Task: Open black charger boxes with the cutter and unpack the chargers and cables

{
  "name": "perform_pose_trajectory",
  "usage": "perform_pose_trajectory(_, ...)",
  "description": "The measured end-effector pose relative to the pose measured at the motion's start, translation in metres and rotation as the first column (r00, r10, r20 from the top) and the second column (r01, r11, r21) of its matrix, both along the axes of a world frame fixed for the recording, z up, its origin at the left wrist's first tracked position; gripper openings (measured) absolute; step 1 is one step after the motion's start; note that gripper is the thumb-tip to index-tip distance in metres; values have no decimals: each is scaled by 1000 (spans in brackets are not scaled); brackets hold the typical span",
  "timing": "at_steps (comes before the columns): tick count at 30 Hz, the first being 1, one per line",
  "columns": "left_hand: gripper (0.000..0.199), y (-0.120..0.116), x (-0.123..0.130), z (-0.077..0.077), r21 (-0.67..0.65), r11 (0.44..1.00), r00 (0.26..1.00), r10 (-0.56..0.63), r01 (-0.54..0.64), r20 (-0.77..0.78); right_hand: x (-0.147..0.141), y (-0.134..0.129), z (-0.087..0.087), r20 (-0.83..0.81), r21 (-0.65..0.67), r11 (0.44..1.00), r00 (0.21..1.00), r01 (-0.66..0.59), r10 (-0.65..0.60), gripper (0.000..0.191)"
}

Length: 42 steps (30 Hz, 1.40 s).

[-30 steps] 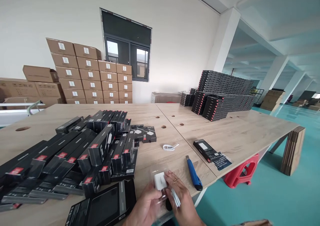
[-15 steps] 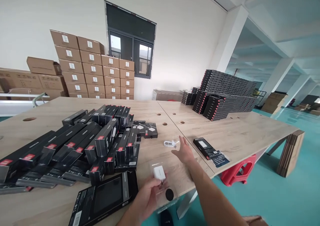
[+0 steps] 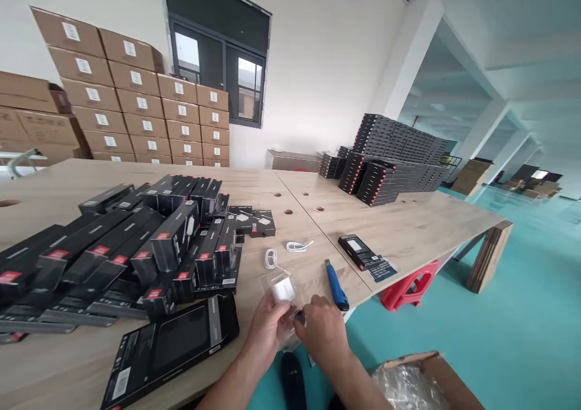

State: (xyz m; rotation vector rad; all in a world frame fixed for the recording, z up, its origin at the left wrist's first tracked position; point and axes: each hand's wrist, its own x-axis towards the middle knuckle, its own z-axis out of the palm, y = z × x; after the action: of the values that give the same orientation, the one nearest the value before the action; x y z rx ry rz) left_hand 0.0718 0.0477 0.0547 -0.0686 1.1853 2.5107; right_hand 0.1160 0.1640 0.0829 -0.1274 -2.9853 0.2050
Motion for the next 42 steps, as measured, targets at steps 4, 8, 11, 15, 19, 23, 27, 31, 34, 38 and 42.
perform_pose_trajectory(4, 53, -3, -4, 3, -84, 995, 998, 44, -47, -37, -8, 5, -3, -19, -87, 994, 998, 59, -61, 20)
perform_pose_trajectory(8, 68, -11, -15, -2, -216, 973, 997, 73, -77, -24, -12, 17, 1, 71, -293, 953, 996, 72, -54, 29)
perform_pose_trajectory(11, 69, -18, -26, -3, -332, 943, 999, -5, -7, -33, -16, 27, 8, 78, -357, 933, 997, 48, -22, 23)
perform_pose_trajectory(15, 96, -39, -35, 16, -529, 849, 995, -49, -2, -82, -15, 46, 8, 30, -428, 903, 999, 27, -16, 15)
perform_pose_trajectory(19, 85, -78, -32, 50, -898, 393, 906, -276, -198, -320, -3, 54, -11, -28, -567, 812, 989, -138, 148, 33)
perform_pose_trajectory(23, 62, -131, -24, 64, -931, 75, 779, -527, -356, -340, 13, 45, -22, -67, -635, 739, 970, -223, 236, 25)
perform_pose_trajectory(27, 71, -172, -19, 51, -949, -74, 754, -627, -307, -195, 5, 42, -10, -79, -558, 771, 944, -307, 319, 38)
perform_pose_trajectory(31, 63, -179, -15, 47, -951, -151, 748, -655, -271, -109, -31, 38, 2, -38, -325, 833, 887, -447, 461, 91)
perform_pose_trajectory(34, 64, -175, -11, 55, -954, -164, 755, -650, -249, -86, -53, 26, 4, 75, -208, 767, 772, -607, 631, 107)
perform_pose_trajectory(38, 85, -176, -4, 62, -969, -156, 774, -631, -194, -54, -58, 11, 4, 151, -92, 765, 750, -637, 643, 109)
perform_pose_trajectory(42, 91, -177, 0, 62, -978, -118, 743, -667, -175, -53, -60, 5, 12, 199, -113, 801, 776, -589, 599, 107)
